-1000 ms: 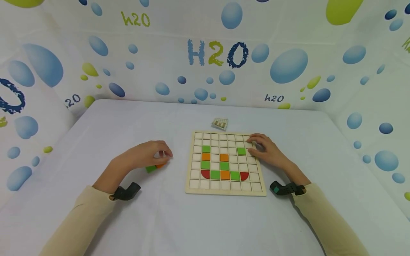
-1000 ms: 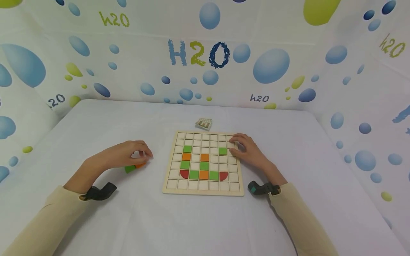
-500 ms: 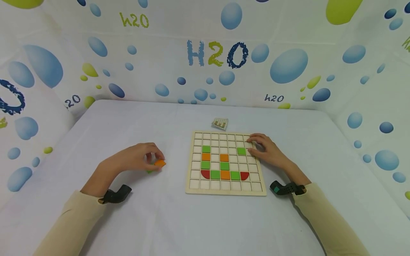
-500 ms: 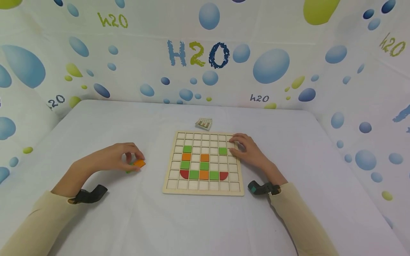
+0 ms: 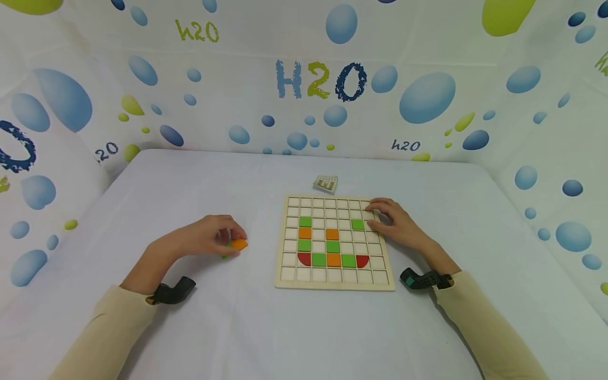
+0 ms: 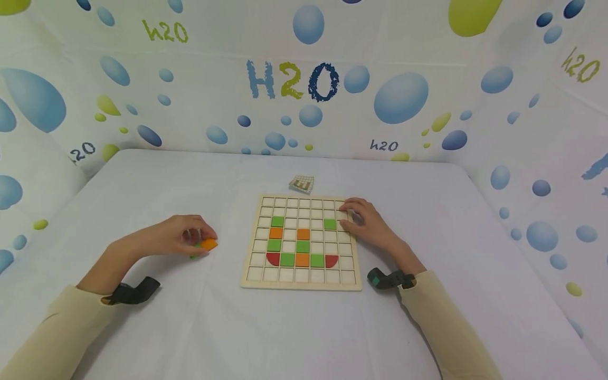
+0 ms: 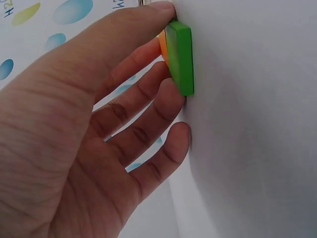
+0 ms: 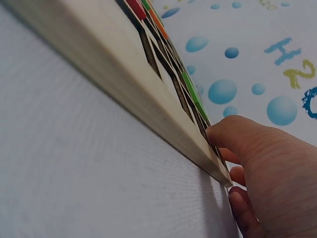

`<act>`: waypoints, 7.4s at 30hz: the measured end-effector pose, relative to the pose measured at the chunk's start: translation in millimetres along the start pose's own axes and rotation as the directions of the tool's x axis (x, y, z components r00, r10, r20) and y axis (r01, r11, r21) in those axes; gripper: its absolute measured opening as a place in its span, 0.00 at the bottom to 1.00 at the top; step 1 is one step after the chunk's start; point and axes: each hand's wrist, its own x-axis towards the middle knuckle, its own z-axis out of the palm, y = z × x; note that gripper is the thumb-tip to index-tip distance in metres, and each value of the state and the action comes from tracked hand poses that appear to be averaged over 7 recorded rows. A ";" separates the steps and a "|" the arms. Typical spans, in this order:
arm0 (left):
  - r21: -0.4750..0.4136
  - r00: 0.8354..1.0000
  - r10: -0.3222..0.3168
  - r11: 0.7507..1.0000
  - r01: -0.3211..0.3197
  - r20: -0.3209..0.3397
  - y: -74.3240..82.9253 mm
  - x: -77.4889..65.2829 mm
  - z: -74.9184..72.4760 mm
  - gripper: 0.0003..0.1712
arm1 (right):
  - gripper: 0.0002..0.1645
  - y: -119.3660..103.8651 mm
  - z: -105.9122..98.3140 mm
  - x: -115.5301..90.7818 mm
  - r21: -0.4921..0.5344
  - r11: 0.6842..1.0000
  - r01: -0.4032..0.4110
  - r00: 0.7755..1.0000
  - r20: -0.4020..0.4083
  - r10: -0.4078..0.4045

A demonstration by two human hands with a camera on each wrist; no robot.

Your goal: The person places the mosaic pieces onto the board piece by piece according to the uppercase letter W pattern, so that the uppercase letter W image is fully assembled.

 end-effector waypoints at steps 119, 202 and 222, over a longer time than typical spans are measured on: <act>0.145 0.964 0.253 0.954 -0.263 0.086 82.2 99.2 27.6 0.13 | 0.21 4.7 3.0 -1.8 -0.010 1.000 -0.007 1.000 0.001 0.007; 0.343 0.946 0.298 0.882 -0.324 0.128 117.1 182.3 82.5 0.14 | 0.20 6.0 5.5 5.0 -0.026 1.000 0.004 1.000 -0.007 -0.005; 0.375 0.961 0.238 0.886 -0.273 0.139 121.3 177.3 80.0 0.15 | 0.20 3.1 5.2 4.8 -0.028 1.000 0.001 1.000 -0.010 -0.001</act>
